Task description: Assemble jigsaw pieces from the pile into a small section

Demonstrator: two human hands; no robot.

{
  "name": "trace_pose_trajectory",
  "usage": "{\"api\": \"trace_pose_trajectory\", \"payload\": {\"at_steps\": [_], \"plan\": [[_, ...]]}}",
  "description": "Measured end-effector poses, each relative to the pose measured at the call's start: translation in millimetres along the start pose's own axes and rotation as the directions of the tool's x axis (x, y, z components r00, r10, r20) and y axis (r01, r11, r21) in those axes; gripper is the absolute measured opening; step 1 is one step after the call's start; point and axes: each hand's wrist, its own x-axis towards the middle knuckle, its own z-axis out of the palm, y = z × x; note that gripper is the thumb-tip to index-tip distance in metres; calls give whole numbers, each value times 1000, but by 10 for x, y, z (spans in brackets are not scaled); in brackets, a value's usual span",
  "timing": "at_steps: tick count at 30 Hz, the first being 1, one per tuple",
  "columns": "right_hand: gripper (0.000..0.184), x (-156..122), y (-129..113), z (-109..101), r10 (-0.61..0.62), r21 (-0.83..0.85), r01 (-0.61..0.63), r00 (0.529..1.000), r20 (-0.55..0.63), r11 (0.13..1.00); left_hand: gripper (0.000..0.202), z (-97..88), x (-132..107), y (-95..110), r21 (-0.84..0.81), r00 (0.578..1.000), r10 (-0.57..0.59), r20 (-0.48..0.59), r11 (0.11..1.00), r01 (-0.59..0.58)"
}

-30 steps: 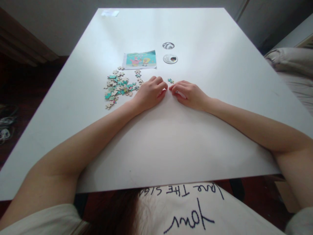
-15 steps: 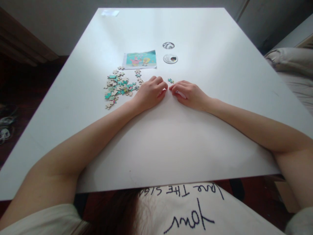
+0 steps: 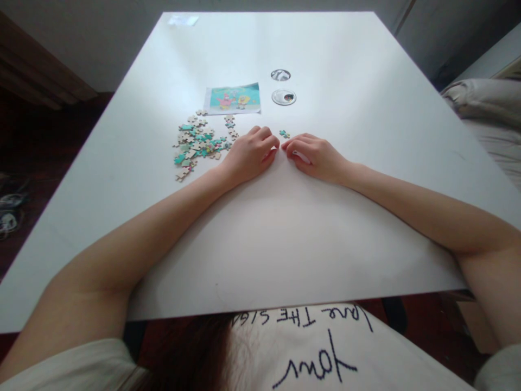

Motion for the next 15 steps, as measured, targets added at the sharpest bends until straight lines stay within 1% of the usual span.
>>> {"api": "trace_pose_trajectory", "payload": {"at_steps": [7, 15], "plan": [[20, 1, 5, 2, 15, 9, -16, 1000, 11, 1000, 21, -4, 1, -5, -14, 1000, 3, 2, 1000, -3], [19, 4, -7, 0, 24, 13, -24, 1000, 14, 1000, 23, -10, 2, -4, 14, 1000, 26, 12, 1000, -26]]}}
